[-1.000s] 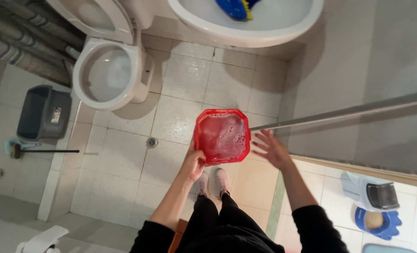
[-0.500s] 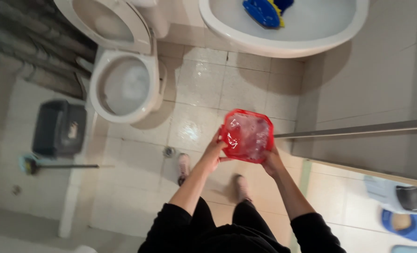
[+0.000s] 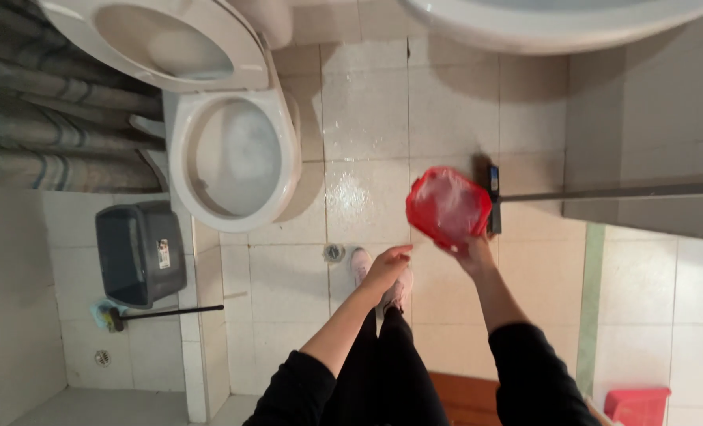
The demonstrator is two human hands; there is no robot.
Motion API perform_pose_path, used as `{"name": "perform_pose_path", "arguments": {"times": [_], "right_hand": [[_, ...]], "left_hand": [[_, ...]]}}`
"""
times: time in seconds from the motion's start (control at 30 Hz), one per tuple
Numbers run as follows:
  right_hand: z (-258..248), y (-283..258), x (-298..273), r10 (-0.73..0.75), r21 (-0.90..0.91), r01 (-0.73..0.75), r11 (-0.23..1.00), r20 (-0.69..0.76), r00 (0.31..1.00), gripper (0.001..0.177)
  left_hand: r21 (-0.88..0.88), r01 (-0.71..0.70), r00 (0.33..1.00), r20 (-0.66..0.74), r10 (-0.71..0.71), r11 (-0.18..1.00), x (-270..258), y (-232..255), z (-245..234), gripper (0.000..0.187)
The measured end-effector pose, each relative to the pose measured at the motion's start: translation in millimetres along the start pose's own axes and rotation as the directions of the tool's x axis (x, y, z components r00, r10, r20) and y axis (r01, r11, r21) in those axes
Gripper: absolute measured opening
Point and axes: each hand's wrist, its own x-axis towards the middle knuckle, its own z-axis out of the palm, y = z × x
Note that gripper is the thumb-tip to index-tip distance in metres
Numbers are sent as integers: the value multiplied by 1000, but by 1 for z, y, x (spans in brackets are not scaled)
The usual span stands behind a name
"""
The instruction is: Pouring soapy water and scrubbing the bathroom floor with a long-handled brush
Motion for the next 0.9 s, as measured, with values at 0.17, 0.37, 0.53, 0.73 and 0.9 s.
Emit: {"name": "perform_pose_path", "arguments": {"times": [0.17,0.37,0.53,0.73,0.9], "right_hand": [[-8,19,59,-54,46,54,997,-2,999,75],[-2,10,32,-169,121,164,979,37,985,72],[-75,38,50,-214,205,209,956,4,977,68],[-132,76,27,-156,180,162,970,-47,987,61],[-103,99,-39,-12,174,35,984,-131,991,66]], "left_hand": [[205,97,995,-50,-89,974,2,4,-3,32],[91,183,983,-1,-184,979,12,-15,0,43],[-73,80,997,26,-78,994,-11,27,10,55],[-24,3,1000,-8,-3,1000,-3,19,22,59],[107,-43,985,170,24,993,9,-31,12,56]]}}
